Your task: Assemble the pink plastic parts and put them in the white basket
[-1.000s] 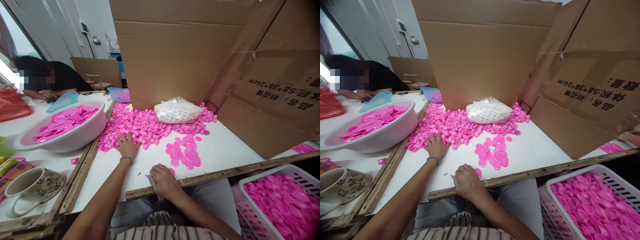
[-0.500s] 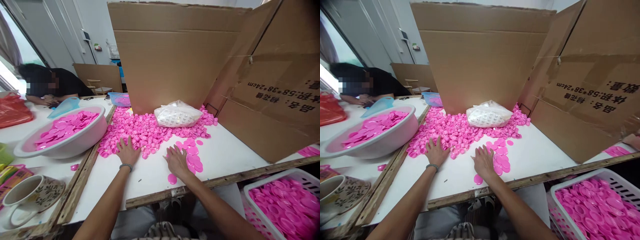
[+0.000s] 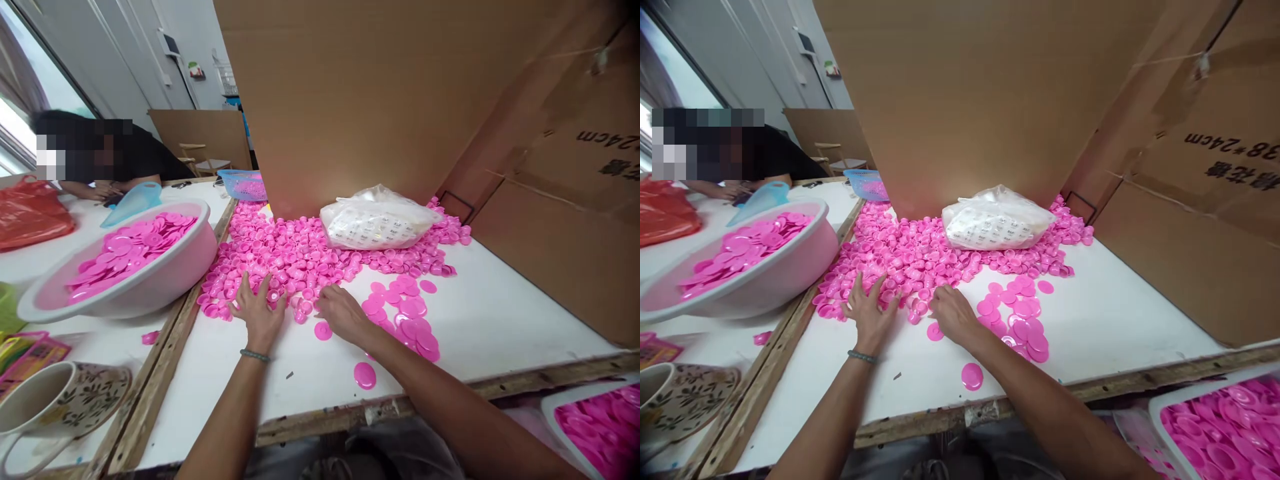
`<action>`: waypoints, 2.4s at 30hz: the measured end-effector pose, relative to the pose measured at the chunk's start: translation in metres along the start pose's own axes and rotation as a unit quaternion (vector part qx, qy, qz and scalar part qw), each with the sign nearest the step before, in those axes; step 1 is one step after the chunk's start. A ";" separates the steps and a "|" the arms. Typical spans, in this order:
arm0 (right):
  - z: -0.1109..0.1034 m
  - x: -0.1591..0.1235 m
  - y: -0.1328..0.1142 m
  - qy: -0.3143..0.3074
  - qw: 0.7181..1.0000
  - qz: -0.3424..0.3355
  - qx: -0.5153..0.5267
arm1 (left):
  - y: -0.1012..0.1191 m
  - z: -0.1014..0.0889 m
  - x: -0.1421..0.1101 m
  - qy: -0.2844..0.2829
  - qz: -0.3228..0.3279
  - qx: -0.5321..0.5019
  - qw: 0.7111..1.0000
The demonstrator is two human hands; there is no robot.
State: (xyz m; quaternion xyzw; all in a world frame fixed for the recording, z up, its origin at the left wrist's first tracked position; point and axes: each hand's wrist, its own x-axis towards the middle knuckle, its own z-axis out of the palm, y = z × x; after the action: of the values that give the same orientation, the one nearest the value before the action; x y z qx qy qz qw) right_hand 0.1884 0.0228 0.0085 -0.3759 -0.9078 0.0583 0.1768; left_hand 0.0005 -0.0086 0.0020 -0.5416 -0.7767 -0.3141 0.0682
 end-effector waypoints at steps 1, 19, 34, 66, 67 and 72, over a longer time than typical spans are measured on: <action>0.004 0.004 0.004 -0.007 1.000 -0.005 0.002 | 0.001 -0.003 -0.002 0.023 0.028 -0.019 0.999; 0.001 -0.025 0.010 0.032 0.991 -0.030 0.129 | 0.019 0.007 -0.036 -0.294 0.159 -0.196 0.922; 0.004 -0.023 -0.009 -0.031 0.988 -0.120 -0.091 | 0.021 0.015 -0.033 -0.332 0.106 -0.243 0.905; -0.001 -0.027 0.003 -0.049 0.983 -0.049 0.171 | 0.023 -0.002 -0.013 -0.444 -0.132 -0.339 0.819; 0.001 -0.027 0.004 -0.044 0.983 -0.046 0.171 | 0.023 -0.002 -0.012 -0.450 -0.127 -0.331 0.819; -0.001 -0.026 -0.002 -0.052 0.980 -0.049 0.186 | 0.025 -0.004 -0.009 -0.467 -0.094 -0.278 0.834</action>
State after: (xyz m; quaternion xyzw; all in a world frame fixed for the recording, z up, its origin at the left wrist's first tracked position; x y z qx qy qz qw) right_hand 0.2046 0.0033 0.0023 -0.2880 -0.9065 0.2366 0.1985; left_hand 0.0254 -0.0124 0.0121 -0.5446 -0.6434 -0.2310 -0.4859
